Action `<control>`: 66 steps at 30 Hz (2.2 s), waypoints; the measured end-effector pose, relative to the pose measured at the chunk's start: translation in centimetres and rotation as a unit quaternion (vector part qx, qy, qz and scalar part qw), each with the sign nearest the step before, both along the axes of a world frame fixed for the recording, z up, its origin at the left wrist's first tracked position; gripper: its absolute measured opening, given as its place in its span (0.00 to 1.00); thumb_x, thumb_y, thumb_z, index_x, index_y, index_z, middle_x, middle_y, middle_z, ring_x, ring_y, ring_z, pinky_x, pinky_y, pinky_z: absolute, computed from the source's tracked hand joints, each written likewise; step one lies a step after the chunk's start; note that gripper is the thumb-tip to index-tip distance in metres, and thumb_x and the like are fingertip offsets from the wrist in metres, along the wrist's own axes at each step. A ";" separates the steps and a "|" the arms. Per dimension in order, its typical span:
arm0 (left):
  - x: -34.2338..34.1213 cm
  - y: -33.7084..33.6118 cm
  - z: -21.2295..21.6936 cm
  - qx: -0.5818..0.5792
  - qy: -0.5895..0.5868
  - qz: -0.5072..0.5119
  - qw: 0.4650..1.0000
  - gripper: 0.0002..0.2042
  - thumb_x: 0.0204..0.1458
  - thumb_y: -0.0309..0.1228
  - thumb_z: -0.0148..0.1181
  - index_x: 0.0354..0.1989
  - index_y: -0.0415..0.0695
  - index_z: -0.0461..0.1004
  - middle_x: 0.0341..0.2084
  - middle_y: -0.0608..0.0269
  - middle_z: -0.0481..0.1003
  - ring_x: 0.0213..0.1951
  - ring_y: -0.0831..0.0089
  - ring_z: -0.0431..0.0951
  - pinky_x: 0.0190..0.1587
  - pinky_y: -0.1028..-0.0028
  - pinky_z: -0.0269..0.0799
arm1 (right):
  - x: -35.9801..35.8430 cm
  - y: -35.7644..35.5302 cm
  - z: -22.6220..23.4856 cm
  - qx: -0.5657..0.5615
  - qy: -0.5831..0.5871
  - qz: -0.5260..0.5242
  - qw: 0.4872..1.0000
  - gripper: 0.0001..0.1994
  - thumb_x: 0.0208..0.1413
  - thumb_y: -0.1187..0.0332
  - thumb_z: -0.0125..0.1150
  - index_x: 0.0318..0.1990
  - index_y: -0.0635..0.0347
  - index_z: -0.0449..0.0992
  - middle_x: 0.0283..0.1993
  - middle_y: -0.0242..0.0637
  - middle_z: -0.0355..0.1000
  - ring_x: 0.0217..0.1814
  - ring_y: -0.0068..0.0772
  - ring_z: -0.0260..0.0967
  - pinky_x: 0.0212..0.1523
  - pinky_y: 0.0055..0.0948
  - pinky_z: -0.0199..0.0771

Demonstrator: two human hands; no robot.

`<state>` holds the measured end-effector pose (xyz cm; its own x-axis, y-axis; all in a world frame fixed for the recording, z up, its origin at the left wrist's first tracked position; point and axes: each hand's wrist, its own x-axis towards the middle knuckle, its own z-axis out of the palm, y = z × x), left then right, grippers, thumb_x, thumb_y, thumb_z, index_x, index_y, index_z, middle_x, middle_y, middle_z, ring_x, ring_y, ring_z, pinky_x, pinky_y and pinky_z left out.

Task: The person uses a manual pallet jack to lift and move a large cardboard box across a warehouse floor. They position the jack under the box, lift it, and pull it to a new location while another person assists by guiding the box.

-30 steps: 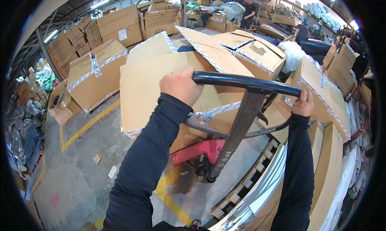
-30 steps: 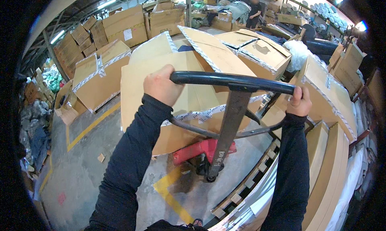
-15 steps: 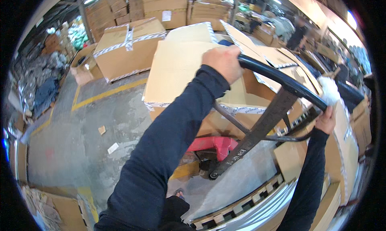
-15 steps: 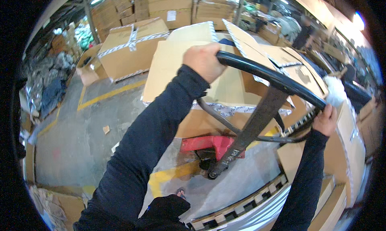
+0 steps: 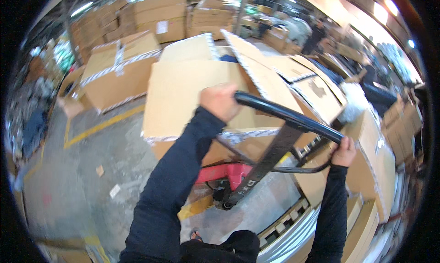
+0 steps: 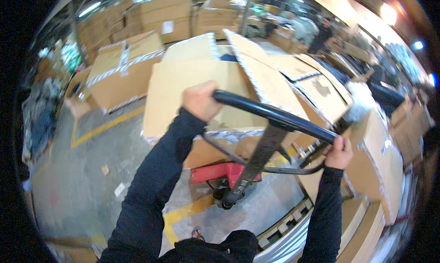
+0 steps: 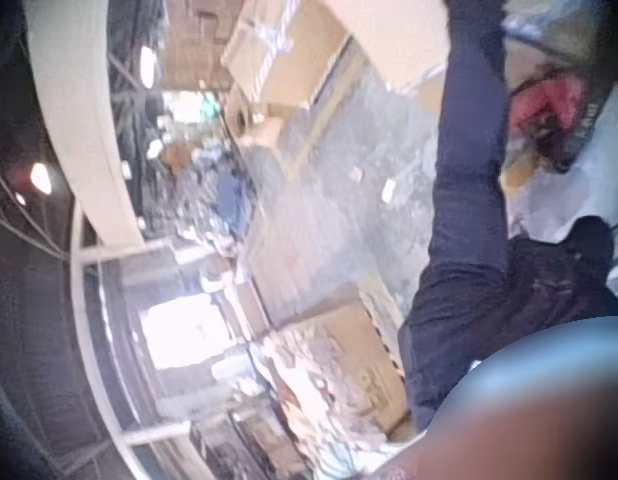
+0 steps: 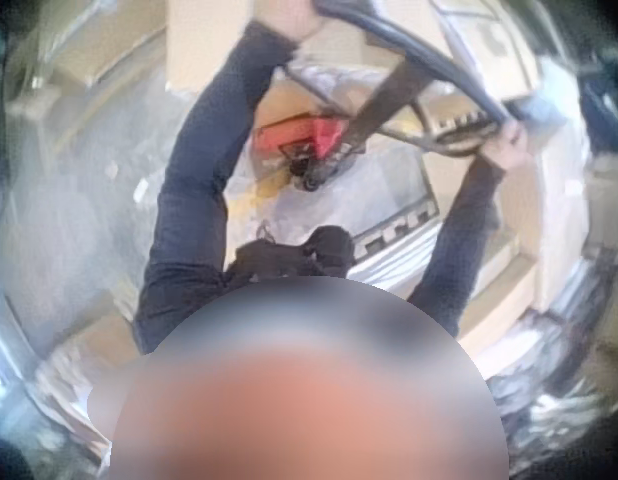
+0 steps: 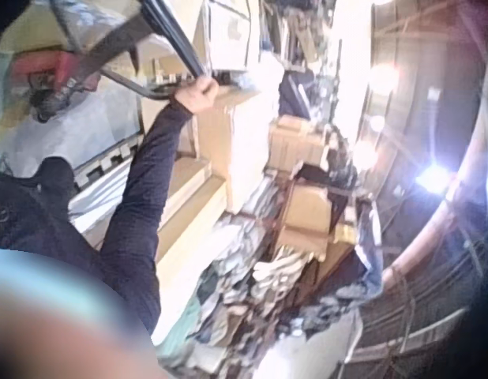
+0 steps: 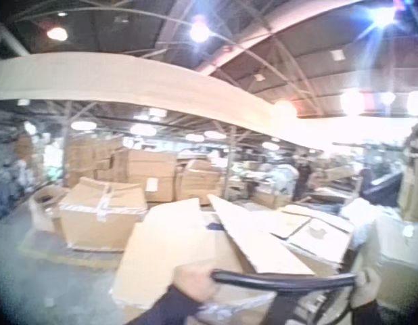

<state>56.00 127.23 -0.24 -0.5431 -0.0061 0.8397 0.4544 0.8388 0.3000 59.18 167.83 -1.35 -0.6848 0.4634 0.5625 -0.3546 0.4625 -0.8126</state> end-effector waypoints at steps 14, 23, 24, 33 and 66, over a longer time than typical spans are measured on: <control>4.5 1.4 1.9 0.045 -0.165 0.027 0.985 0.14 0.35 0.32 0.74 0.26 0.42 0.74 0.20 0.62 0.73 0.26 0.75 0.74 0.32 0.72 0.69 | -0.2 1.3 -0.5 0.128 0.041 0.089 0.987 0.11 0.48 0.64 0.64 0.31 0.64 0.76 0.23 0.40 0.73 0.25 0.33 0.72 0.30 0.30 0.72; 7.3 -1.3 1.6 0.098 -0.121 -0.166 0.974 0.28 0.29 0.66 0.67 0.21 0.50 0.81 0.16 0.58 0.75 0.20 0.62 0.77 0.25 0.65 0.71 | 0.7 14.3 -2.0 0.271 0.022 0.023 0.962 0.20 0.56 0.66 0.54 0.56 0.61 0.66 0.48 0.43 0.72 0.44 0.31 0.70 0.45 0.29 0.71; 8.5 -2.0 1.5 0.008 -0.141 -0.108 0.984 0.31 0.29 0.68 0.64 0.22 0.48 0.81 0.17 0.54 0.76 0.22 0.57 0.78 0.26 0.63 0.72 | 1.9 15.3 -1.4 0.283 0.035 0.029 0.958 0.22 0.57 0.66 0.52 0.59 0.60 0.64 0.51 0.44 0.71 0.48 0.32 0.70 0.48 0.29 0.71; 29.8 -18.5 -5.3 0.104 -0.107 -0.434 0.888 0.28 0.44 0.59 0.59 0.18 0.40 0.75 0.15 0.46 0.72 0.23 0.45 0.75 0.27 0.56 0.71 | 36.2 -14.7 -0.8 0.301 -0.320 0.055 0.897 0.14 0.59 0.60 0.54 0.47 0.59 0.71 0.38 0.41 0.73 0.37 0.37 0.73 0.37 0.35 0.72; 50.5 -41.8 -6.7 -0.423 -0.393 -0.386 0.719 0.12 0.38 0.45 0.65 0.25 0.52 0.77 0.16 0.58 0.74 0.25 0.55 0.78 0.30 0.58 0.73 | 68.6 -50.6 -3.7 0.403 -0.533 0.159 0.726 0.19 0.37 0.46 0.65 0.31 0.48 0.82 0.18 0.42 0.72 0.23 0.46 0.74 0.30 0.41 0.77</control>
